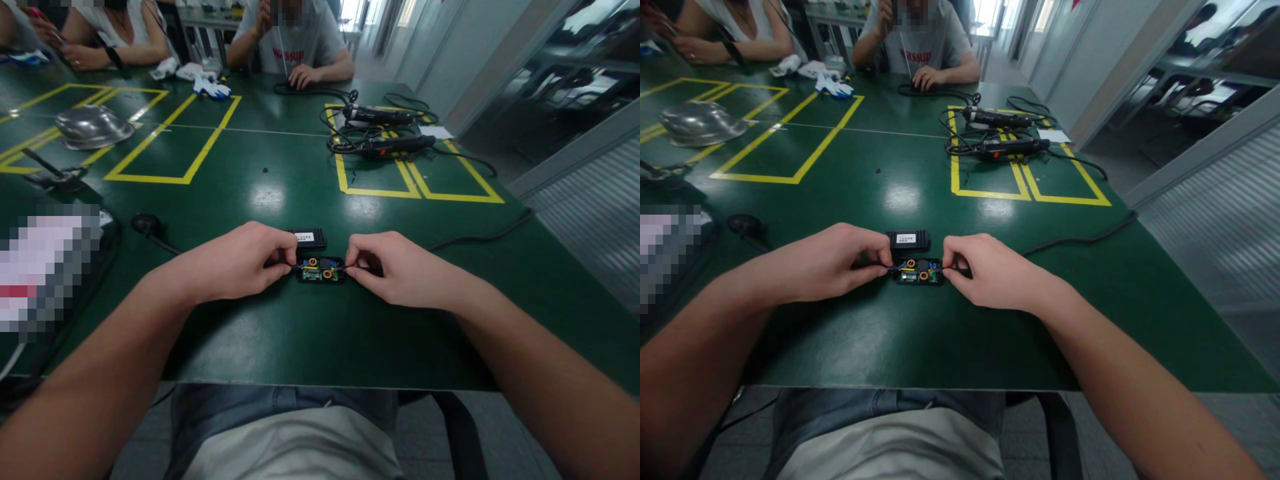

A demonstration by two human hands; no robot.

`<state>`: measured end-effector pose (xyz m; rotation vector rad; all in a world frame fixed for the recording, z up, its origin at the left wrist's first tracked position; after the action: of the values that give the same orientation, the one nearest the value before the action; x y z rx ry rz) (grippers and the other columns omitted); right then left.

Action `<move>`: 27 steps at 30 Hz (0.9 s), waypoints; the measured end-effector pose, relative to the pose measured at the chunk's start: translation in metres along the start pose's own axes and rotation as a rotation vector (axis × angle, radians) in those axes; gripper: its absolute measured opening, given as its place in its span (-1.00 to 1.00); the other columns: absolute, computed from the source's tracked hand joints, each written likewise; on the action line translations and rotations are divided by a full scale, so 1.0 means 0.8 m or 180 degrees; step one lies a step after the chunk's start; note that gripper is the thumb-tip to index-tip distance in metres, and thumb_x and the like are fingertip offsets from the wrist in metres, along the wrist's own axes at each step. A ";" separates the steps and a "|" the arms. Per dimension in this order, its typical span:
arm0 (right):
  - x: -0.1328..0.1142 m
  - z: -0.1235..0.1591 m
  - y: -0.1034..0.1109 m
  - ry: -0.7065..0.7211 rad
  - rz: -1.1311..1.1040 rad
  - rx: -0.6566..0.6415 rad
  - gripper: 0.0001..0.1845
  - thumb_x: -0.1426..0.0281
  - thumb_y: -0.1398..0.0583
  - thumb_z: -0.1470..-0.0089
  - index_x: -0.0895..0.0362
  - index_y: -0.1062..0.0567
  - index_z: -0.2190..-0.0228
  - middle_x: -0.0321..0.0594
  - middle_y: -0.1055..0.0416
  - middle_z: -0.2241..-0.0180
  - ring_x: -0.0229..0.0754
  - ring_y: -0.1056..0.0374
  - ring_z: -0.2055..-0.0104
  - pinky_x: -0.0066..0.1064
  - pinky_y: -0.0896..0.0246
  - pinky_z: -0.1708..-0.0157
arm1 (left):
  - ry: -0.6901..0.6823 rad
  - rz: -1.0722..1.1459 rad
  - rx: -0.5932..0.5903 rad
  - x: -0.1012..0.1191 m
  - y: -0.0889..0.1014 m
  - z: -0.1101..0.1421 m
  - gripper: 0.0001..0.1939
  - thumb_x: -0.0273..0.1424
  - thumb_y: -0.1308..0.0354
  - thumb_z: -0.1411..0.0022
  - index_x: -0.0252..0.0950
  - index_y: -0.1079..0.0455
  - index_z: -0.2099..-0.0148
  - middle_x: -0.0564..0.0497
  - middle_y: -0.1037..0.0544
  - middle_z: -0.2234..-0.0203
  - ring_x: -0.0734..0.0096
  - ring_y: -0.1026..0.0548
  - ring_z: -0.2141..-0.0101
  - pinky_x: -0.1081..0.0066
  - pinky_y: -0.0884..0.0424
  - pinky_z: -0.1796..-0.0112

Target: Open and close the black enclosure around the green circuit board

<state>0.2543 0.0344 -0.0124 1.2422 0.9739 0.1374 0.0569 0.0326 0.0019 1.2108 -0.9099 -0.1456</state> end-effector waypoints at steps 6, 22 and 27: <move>-0.004 -0.001 0.004 0.0127 0.0127 0.0188 -0.92 0.44 -0.25 -0.22 0.05 -0.44 0.32 -0.23 -0.55 0.35 -0.12 -0.43 0.32 -0.31 -0.26 0.27 | -0.0356 -0.0414 0.0641 0.005 0.005 0.000 -0.84 -0.41 -0.20 -0.34 -0.23 -0.63 0.15 -0.10 -0.63 0.07 0.17 -0.61 0.07 0.20 -0.52 -0.03; -0.005 0.004 -0.001 0.0176 -0.0077 0.0317 -0.33 0.30 -0.41 -0.13 0.06 -0.35 -0.20 -0.12 -0.52 0.04 -0.08 -0.44 0.25 -0.22 -0.39 0.19 | -0.0569 -0.0140 0.0654 0.025 -0.005 -0.002 -0.65 -0.33 -0.27 -0.41 -0.24 -0.58 -0.19 -0.09 -0.72 -0.01 0.15 -0.64 -0.02 0.19 -0.52 -0.13; -0.010 0.000 -0.005 0.0377 -0.0027 0.0318 -0.73 0.29 -0.39 -0.23 0.08 -0.51 0.10 -0.15 -0.54 0.15 -0.08 -0.46 0.22 -0.26 -0.36 0.21 | -0.0532 -0.0219 0.0417 0.023 -0.013 -0.003 -0.70 -0.36 -0.28 -0.43 -0.21 -0.59 -0.16 -0.06 -0.71 0.00 0.17 -0.65 -0.01 0.22 -0.51 -0.10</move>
<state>0.2477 0.0283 -0.0111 1.3331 1.0993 0.1586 0.0745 0.0202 0.0030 1.3673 -1.0362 -0.2485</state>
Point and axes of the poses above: each hand's wrist, its own z-axis away from the middle knuckle, its own y-axis out of the back of the hand, x = y × z, the point moved 7 cm from there along -z, towards the middle knuckle
